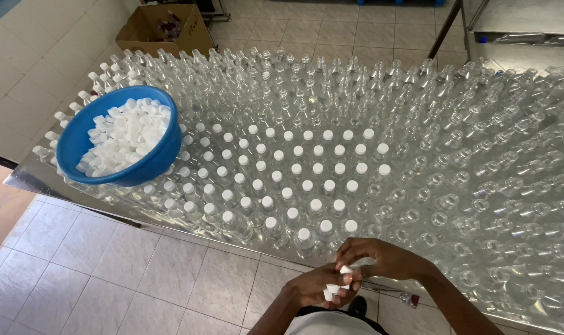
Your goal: The person stands at a stainless steel table and repeatedly picks up white bottle caps from a blue basin. They then screw the caps onto rows of clear plastic bottles arranged on the table surface. The person continues this repetitive capping process throughout the video.
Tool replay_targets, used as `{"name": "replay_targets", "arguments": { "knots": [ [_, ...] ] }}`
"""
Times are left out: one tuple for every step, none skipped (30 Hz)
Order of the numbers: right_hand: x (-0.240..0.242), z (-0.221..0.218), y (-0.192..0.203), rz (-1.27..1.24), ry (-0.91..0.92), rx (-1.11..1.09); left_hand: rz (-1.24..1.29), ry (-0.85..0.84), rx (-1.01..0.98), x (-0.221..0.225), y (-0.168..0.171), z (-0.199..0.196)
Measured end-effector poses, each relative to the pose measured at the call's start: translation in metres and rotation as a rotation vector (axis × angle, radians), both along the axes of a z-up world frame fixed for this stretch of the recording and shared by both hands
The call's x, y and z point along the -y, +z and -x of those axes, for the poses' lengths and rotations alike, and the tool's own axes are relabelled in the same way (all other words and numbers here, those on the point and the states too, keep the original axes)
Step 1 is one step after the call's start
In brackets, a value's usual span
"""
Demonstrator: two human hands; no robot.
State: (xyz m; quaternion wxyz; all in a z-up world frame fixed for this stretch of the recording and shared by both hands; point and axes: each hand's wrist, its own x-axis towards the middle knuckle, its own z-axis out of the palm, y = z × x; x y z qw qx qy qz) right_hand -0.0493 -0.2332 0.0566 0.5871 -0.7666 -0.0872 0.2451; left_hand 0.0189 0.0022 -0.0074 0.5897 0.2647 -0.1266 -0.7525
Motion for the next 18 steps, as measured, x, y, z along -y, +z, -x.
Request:
{"name": "replay_targets", "arguments": {
  "knots": [
    [0.007, 0.002, -0.011, 0.001, 0.0, -0.002, 0.001, 0.0, -0.002, 0.001, 0.005, 0.002],
    [0.016, 0.003, -0.023, -0.002, -0.175, -0.063, -0.003, 0.055, 0.023, 0.002, 0.01, 0.002],
    [0.024, 0.003, -0.034, -0.005, -0.351, -0.122, -0.007, 0.109, 0.048, 0.002, 0.015, 0.001],
    [0.029, -0.005, -0.026, -0.002, -0.346, -0.123, -0.004, 0.114, 0.047, 0.005, 0.02, 0.002],
    [0.034, -0.013, -0.017, 0.197, -0.501, -0.004, -0.082, 0.22, 0.065, 0.007, 0.026, 0.003],
    [0.039, -0.024, -0.009, 0.394, -0.653, 0.121, -0.16, 0.327, 0.087, 0.009, 0.033, 0.002],
    [0.048, -0.031, -0.027, 0.395, -0.647, 0.127, -0.158, 0.334, 0.09, 0.007, 0.036, 0.003],
    [0.058, -0.038, -0.045, 0.561, -0.63, 0.219, -0.197, 0.376, 0.058, 0.005, 0.039, 0.003],
    [0.067, -0.045, -0.063, 0.727, -0.61, 0.312, -0.236, 0.418, 0.026, 0.004, 0.042, 0.003],
    [0.069, -0.049, -0.077, 0.727, -0.612, 0.315, -0.234, 0.418, 0.029, 0.002, 0.042, 0.003],
    [0.071, -0.053, -0.091, 0.801, -0.554, 0.318, -0.215, 0.446, 0.008, 0.0, 0.041, 0.004],
    [0.074, -0.056, -0.105, 0.876, -0.493, 0.322, -0.194, 0.474, -0.015, -0.001, 0.04, 0.005],
    [0.071, -0.058, -0.1, 0.878, -0.493, 0.325, -0.191, 0.475, -0.014, -0.003, 0.038, 0.003],
    [0.068, -0.059, -0.096, 0.849, -0.521, 0.262, -0.183, 0.491, -0.021, -0.006, 0.036, 0.004],
    [0.065, -0.059, -0.092, 0.819, -0.548, 0.199, -0.175, 0.508, -0.028, -0.008, 0.033, 0.004],
    [0.065, -0.06, -0.084, 0.82, -0.543, 0.196, -0.176, 0.511, -0.033, -0.01, 0.032, 0.004],
    [0.065, -0.062, -0.077, 0.755, -0.557, 0.126, -0.194, 0.523, -0.012, -0.011, 0.031, 0.003],
    [0.063, -0.063, -0.07, 0.686, -0.573, 0.055, -0.216, 0.533, 0.009, -0.014, 0.03, 0.003]
  ]
}}
